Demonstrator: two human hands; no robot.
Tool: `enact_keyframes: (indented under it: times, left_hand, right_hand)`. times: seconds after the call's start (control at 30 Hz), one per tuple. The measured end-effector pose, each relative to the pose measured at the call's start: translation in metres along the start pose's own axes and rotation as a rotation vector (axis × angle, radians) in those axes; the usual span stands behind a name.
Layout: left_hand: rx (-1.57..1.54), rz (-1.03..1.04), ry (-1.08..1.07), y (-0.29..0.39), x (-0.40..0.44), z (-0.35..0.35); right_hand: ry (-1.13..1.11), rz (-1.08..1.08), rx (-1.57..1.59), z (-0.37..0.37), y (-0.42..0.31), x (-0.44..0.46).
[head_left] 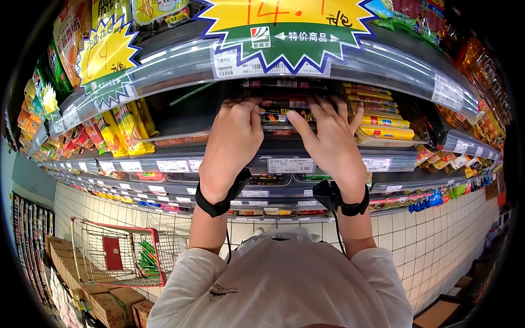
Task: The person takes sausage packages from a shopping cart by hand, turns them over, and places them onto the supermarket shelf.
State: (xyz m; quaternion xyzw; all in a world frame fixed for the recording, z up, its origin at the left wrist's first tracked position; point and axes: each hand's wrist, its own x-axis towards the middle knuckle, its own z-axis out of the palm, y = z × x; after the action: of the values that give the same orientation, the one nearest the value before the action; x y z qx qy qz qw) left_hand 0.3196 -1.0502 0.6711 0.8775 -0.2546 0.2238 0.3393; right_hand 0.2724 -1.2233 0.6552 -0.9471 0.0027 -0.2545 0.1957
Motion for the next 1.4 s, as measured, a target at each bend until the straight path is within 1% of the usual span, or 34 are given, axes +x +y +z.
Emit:
enact_keyframes:
  times: [0.07, 0.13, 0.23, 0.37, 0.43, 0.47, 0.53, 0.57, 0.6, 0.67, 0.73, 0.77, 0.8, 0.83, 0.87, 0.9, 0.93, 1.0, 1.07, 1.1, 1.13, 1.2, 1.27, 1.33, 1.37, 1.4]
  left_hand:
    - [0.002, -0.024, -0.021, 0.002, -0.001, -0.001]
    - [0.044, -0.027, -0.056, 0.001, -0.001, -0.002]
    - [0.019, 0.029, 0.006, -0.002, -0.001, 0.003]
    - [0.013, -0.016, -0.006, 0.002, -0.002, -0.001]
    - [0.024, 0.043, 0.088, 0.009, -0.005, -0.002]
    - [0.027, 0.044, 0.092, 0.011, -0.006, -0.003]
    - [-0.027, 0.097, 0.162, 0.012, -0.01, -0.005]
    - [-0.025, 0.089, 0.166, 0.013, -0.012, -0.008]
    - [-0.07, 0.071, 0.168, 0.013, -0.014, -0.013]
    - [-0.113, 0.038, 0.179, 0.017, -0.019, -0.017]
    - [-0.429, -0.116, 0.244, 0.021, -0.028, -0.019]
    - [-0.517, -0.114, 0.292, 0.023, -0.033, -0.018]
    - [-0.508, -0.131, 0.303, 0.022, -0.037, -0.018]
    - [-0.432, -0.083, 0.34, 0.021, -0.042, -0.018]
    - [-0.353, -0.036, 0.374, 0.02, -0.047, -0.019]
    - [-0.328, 0.019, 0.332, 0.019, -0.052, -0.021]
    - [-0.316, 0.002, 0.34, 0.019, -0.059, -0.023]
    - [-0.399, -0.001, 0.378, 0.019, -0.076, -0.027]
    - [-0.451, -0.055, 0.405, 0.019, -0.096, -0.031]
    - [-0.449, -0.08, 0.428, 0.015, -0.106, -0.033]
    - [-0.448, -0.103, 0.451, 0.01, -0.117, -0.036]
    - [-0.357, -0.195, 0.468, 0.003, -0.14, -0.051]
    - [-0.315, -0.212, 0.545, -0.005, -0.163, -0.063]
    - [-0.331, -0.439, 0.553, -0.008, -0.184, -0.081]
    - [-0.329, -0.386, 0.581, -0.02, -0.196, -0.085]
    - [-0.322, -0.399, 0.613, -0.025, -0.204, -0.095]
  right_hand:
    - [0.001, -0.004, 0.001, 0.001, 0.001, 0.0]
    - [0.085, -0.074, 0.017, 0.003, 0.003, -0.002]
    - [0.022, -0.063, 0.068, -0.003, 0.004, -0.002]
    - [0.009, -0.062, 0.121, -0.005, 0.005, -0.002]
    - [0.224, -0.071, 0.208, -0.006, 0.006, -0.004]
    - [0.227, -0.074, 0.211, -0.009, 0.007, -0.003]
    - [0.39, -0.025, 0.557, -0.019, 0.01, -0.002]
    - [0.443, -0.06, 0.598, -0.024, 0.012, -0.003]
    - [0.441, 0.008, 0.743, -0.022, 0.015, -0.005]
    - [0.511, -0.048, 0.854, -0.019, 0.022, -0.009]
    - [0.499, 0.068, 1.066, -0.027, 0.017, -0.019]
    - [0.53, 0.054, 1.104, -0.025, 0.019, -0.021]
    - [0.561, 0.04, 1.143, -0.023, 0.021, -0.023]
    - [0.615, -0.016, 1.188, -0.021, 0.02, -0.023]
    - [0.641, -0.029, 1.224, -0.02, 0.021, -0.027]
    - [0.653, -0.052, 1.269, -0.02, 0.02, -0.03]
    - [0.665, -0.075, 1.315, -0.019, 0.019, -0.033]
    - [0.671, -0.146, 1.449, -0.011, 0.016, -0.041]
    - [0.603, -0.261, 1.582, -0.003, 0.009, -0.046]
    - [0.602, -0.19, 1.551, 0.0, -0.002, -0.05]
    - [0.557, -0.187, 1.571, 0.005, -0.008, -0.054]
    - [0.425, -0.279, 1.596, 0.016, -0.022, -0.057]
    - [0.363, -0.31, 1.586, 0.025, -0.04, -0.06]
    - [0.353, -0.367, 1.598, 0.034, -0.06, -0.062]
    - [0.338, -0.391, 1.63, 0.038, -0.074, -0.064]
    - [0.306, -0.41, 1.64, 0.042, -0.087, -0.067]
